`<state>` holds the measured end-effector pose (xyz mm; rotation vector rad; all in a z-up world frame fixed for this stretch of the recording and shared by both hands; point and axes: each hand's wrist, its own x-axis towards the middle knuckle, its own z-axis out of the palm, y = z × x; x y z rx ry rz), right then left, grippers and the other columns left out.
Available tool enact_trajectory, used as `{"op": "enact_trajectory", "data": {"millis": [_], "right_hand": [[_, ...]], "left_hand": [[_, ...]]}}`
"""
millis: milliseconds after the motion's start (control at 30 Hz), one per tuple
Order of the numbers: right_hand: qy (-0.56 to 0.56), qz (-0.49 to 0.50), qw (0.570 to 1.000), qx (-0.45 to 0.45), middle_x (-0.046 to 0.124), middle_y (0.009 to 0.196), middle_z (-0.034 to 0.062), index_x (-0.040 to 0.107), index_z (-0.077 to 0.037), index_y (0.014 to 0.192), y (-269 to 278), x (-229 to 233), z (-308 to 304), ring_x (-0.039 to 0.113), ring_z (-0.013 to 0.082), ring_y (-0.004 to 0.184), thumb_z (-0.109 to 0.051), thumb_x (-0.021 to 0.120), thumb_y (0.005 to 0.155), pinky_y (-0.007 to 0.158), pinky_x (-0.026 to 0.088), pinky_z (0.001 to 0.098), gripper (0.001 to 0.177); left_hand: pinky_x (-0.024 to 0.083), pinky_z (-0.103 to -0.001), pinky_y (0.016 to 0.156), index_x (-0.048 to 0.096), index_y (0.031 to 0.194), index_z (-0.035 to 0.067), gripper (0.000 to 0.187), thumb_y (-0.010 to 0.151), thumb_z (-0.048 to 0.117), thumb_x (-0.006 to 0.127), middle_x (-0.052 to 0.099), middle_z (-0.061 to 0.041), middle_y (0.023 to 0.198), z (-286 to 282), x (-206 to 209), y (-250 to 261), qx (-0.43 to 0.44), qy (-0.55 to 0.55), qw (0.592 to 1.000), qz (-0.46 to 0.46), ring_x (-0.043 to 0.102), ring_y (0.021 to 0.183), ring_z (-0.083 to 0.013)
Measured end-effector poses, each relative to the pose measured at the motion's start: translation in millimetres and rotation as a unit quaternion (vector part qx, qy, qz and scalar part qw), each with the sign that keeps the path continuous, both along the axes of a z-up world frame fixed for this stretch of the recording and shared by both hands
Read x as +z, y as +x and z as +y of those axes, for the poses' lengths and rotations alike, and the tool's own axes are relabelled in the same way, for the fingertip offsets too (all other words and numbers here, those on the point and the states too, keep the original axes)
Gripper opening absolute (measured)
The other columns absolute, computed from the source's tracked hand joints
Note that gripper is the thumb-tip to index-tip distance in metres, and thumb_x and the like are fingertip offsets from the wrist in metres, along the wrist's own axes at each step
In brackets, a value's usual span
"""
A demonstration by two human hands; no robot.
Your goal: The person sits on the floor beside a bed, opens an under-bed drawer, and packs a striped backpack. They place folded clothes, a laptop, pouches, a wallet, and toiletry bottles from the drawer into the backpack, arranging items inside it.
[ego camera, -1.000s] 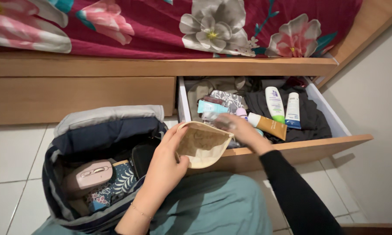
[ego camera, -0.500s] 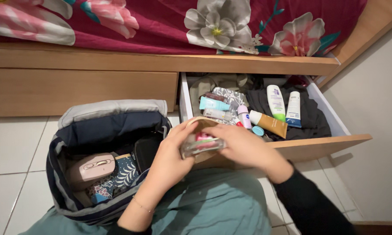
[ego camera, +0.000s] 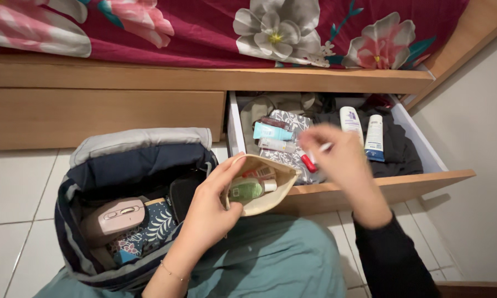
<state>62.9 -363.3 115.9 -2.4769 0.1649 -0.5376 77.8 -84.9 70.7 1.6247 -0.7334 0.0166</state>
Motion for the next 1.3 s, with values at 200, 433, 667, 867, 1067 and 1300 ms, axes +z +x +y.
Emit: {"op": "enact_trajectory", "data": {"millis": [200, 433, 667, 867, 1067, 1300], "right_hand": [[-0.117, 0.036, 0.990, 0.072, 0.066, 0.123, 0.0190, 0.068, -0.008, 0.122, 110, -84, -70, 0.063, 0.0339, 0.116, -0.021, 0.089, 0.068, 0.097, 0.051, 0.0413, 0.059], [-0.212, 0.144, 0.960, 0.112, 0.039, 0.150, 0.0308, 0.043, -0.017, 0.146, 173, -160, -66, 0.037, 0.0471, 0.141, -0.027, 0.098, 0.047, 0.114, 0.036, 0.0468, 0.114], [-0.189, 0.197, 0.958, 0.088, 0.045, 0.142, 0.0332, 0.033, -0.009, 0.153, 188, -166, -58, 0.043, 0.0490, 0.134, -0.028, 0.097, 0.046, 0.111, 0.040, 0.0463, 0.126], [-0.043, 0.173, 0.983, 0.033, 0.067, 0.122, 0.0240, 0.050, -0.004, 0.140, 185, -172, -75, 0.066, 0.0393, 0.112, -0.030, 0.092, 0.056, 0.097, 0.054, 0.0436, 0.098], [0.505, 0.004, 0.815, 0.284, 0.061, 0.126, 0.0131, 0.044, -0.006, 0.150, 114, -87, -75, 0.066, 0.0237, 0.110, -0.020, 0.087, 0.067, 0.090, 0.055, 0.0400, 0.095], [0.275, 0.092, 0.839, 0.461, 0.055, 0.138, 0.0131, 0.041, -0.009, 0.150, 14, -2, 11, 0.057, 0.0244, 0.130, -0.010, 0.079, 0.063, 0.110, 0.047, 0.0358, 0.095]], "left_hand": [[0.046, -0.032, 0.109, 0.054, 0.144, 0.002, 0.077, 0.067, -0.008, 0.059, 0.057, -0.015, 0.151, -5, -8, 6, 0.014, 0.006, 1.000, 0.007, 0.058, 0.138, -0.0280], [0.043, -0.032, 0.112, 0.054, 0.142, 0.001, 0.075, 0.068, -0.007, 0.061, 0.057, -0.016, 0.151, -10, -22, 20, 0.005, 0.000, 1.000, 0.013, 0.056, 0.141, -0.0281], [0.044, -0.032, 0.111, 0.054, 0.144, 0.003, 0.076, 0.068, -0.006, 0.060, 0.055, -0.013, 0.154, -10, -27, 24, -0.005, -0.014, 0.998, 0.061, 0.055, 0.142, -0.0250], [0.042, -0.032, 0.114, 0.055, 0.144, 0.002, 0.076, 0.068, -0.006, 0.060, 0.056, -0.014, 0.153, -11, -28, 21, 0.002, -0.024, 0.999, 0.049, 0.055, 0.142, -0.0255], [0.042, -0.032, 0.113, 0.054, 0.144, 0.000, 0.077, 0.068, -0.007, 0.059, 0.056, -0.016, 0.150, -12, -25, 21, 0.007, -0.037, 0.999, 0.029, 0.055, 0.140, -0.0275], [0.045, -0.031, 0.111, 0.056, 0.144, 0.003, 0.078, 0.067, -0.010, 0.055, 0.059, -0.016, 0.149, -15, -18, 15, 0.028, -0.012, 0.999, -0.031, 0.060, 0.136, -0.0307]]}}
